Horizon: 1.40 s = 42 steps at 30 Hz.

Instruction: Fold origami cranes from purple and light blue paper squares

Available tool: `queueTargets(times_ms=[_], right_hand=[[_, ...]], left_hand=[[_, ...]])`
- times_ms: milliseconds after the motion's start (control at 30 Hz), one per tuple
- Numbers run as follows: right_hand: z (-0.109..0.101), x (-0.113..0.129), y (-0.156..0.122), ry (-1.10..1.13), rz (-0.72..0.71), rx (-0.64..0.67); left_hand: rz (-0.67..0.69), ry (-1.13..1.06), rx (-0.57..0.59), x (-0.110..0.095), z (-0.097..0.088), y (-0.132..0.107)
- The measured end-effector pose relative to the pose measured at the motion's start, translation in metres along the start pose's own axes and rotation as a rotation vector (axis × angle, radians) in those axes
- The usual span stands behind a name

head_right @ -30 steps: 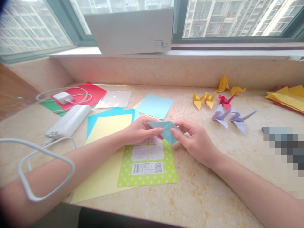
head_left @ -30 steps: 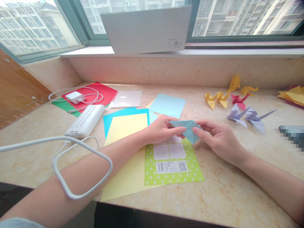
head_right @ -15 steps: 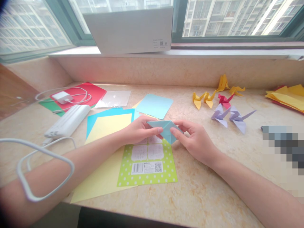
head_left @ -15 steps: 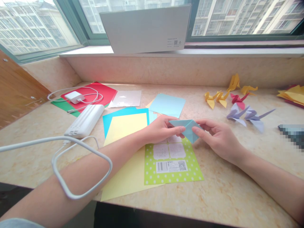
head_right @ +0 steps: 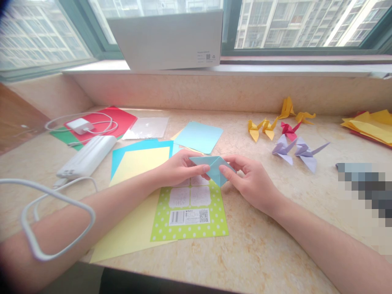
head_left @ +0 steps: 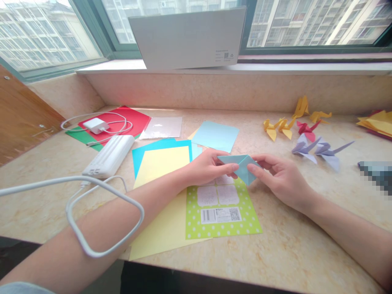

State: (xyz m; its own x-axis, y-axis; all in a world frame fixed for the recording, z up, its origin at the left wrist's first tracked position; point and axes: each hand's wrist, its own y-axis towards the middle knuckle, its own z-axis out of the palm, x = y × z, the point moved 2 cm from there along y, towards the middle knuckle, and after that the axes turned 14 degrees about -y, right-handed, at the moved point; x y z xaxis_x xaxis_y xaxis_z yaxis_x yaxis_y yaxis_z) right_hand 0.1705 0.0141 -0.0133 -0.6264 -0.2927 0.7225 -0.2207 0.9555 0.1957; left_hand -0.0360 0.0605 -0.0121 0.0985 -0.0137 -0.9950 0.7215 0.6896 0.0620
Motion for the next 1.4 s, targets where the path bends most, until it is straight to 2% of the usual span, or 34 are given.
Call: queueTargets(times_ms=[200,433,700,1400], right_hand=[[-0.0004,0.0006,-0.0002,0.01,0.003,0.005],[0.0011,-0.0009,-0.0007,0.038,0.004,0.016],[0.0013,-0.0008,-0.0014,0.025,0.004,0.024],[0.0009,-0.0052,-0.0043,-0.007,0.049,0.05]], left_hand=[[-0.001,-0.004,0.018,-0.0002,0.0007,-0.0007],[0.031,0.066,-0.032,-0.0068,0.0002,-0.0008],[0.015,0.101,-0.036,-0.0006,-0.0017,0.0001],[0.021,0.151,-0.024,-0.0021,-0.0019,-0.0005]])
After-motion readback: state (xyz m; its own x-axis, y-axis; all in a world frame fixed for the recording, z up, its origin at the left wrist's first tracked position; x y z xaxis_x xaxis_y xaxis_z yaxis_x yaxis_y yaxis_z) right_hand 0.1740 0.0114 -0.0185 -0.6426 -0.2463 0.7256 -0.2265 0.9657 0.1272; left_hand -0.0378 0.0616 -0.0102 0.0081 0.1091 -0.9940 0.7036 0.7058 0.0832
